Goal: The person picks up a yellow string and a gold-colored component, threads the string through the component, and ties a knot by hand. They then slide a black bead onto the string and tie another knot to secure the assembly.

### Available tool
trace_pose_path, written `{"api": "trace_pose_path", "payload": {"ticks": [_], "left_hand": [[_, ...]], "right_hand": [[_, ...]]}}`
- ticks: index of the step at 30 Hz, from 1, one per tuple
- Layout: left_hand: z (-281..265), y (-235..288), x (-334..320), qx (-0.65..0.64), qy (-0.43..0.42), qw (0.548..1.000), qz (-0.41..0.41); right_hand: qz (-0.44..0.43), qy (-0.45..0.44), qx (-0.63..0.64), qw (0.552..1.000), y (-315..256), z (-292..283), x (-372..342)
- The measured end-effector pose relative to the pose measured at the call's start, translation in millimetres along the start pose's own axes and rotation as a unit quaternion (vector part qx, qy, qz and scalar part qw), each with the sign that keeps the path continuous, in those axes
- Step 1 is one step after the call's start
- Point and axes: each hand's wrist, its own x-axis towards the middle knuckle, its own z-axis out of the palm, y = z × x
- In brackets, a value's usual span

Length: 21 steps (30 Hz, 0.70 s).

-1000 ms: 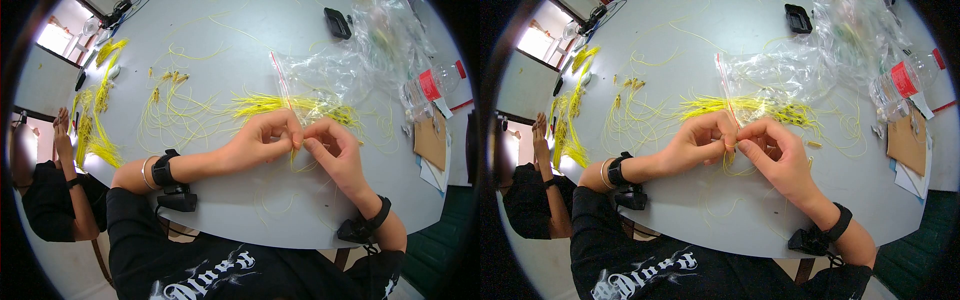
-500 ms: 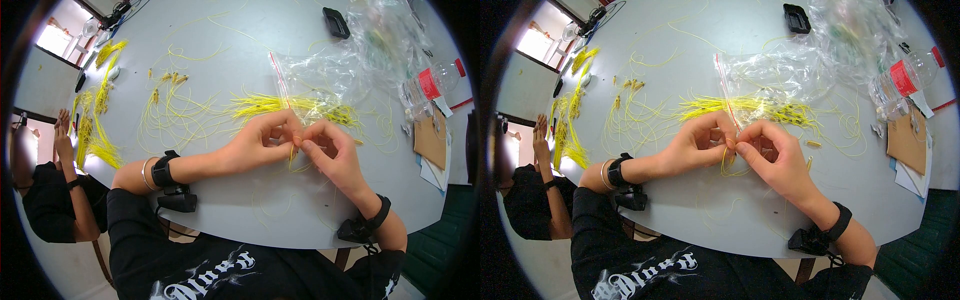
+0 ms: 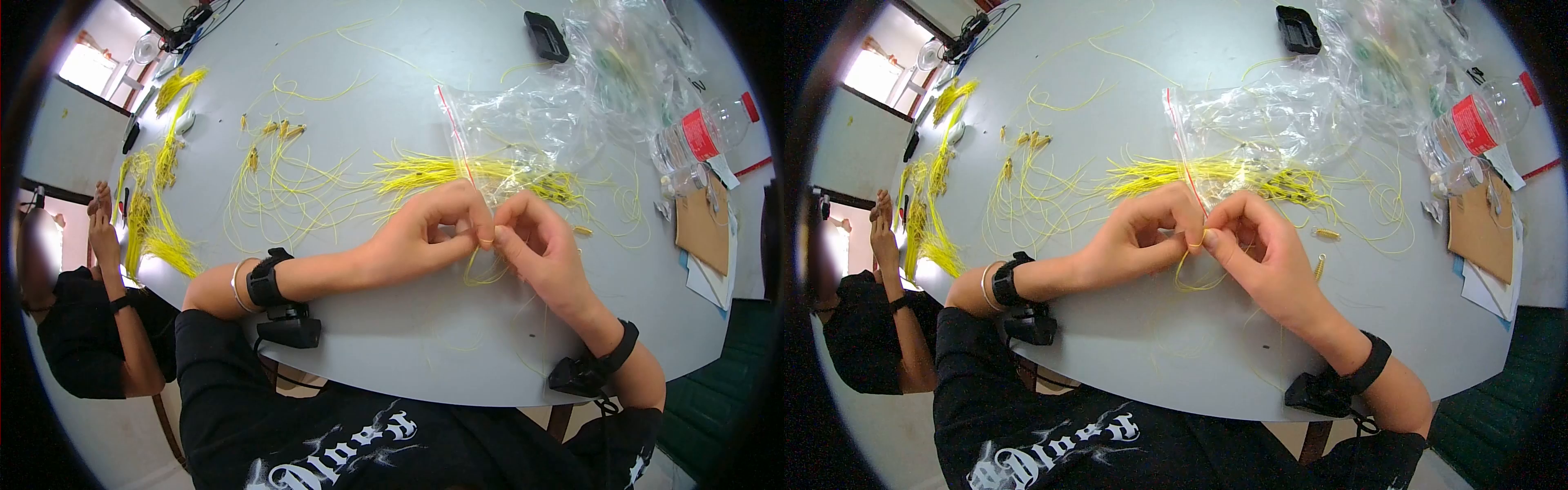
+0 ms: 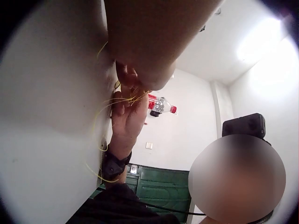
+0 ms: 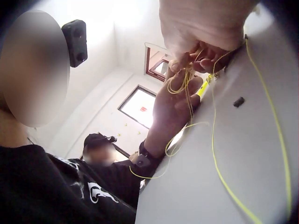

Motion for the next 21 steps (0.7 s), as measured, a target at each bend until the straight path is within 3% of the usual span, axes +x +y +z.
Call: {"api": "trace_pose_path", "payload": {"ticks": [2,11,17,21], "left_hand": [[1.0,4.4,0.4,-0.006,0.006,1.000,-0.014],[-3.1,6.6,-2.1,-0.028,0.038,0.999,-0.001],[-2.1,8.0,-2.7,0.010,0.045,0.999,0.008],[-2.4,5.9,-1.8,0.000,0.044,0.999,-0.030]], "right_hand": [[0.034,0.027,0.016,0.999,-3.1,-0.6,-0.5],[0.023,0.040,0.006,0.999,-0.7,-4.8,-0.1],[-0.071,0.117,-0.120,0.983,2.5,-0.2,0.3],[-0.176,0.116,-0.289,0.934,0.2,-0.6,-1.1]]}}
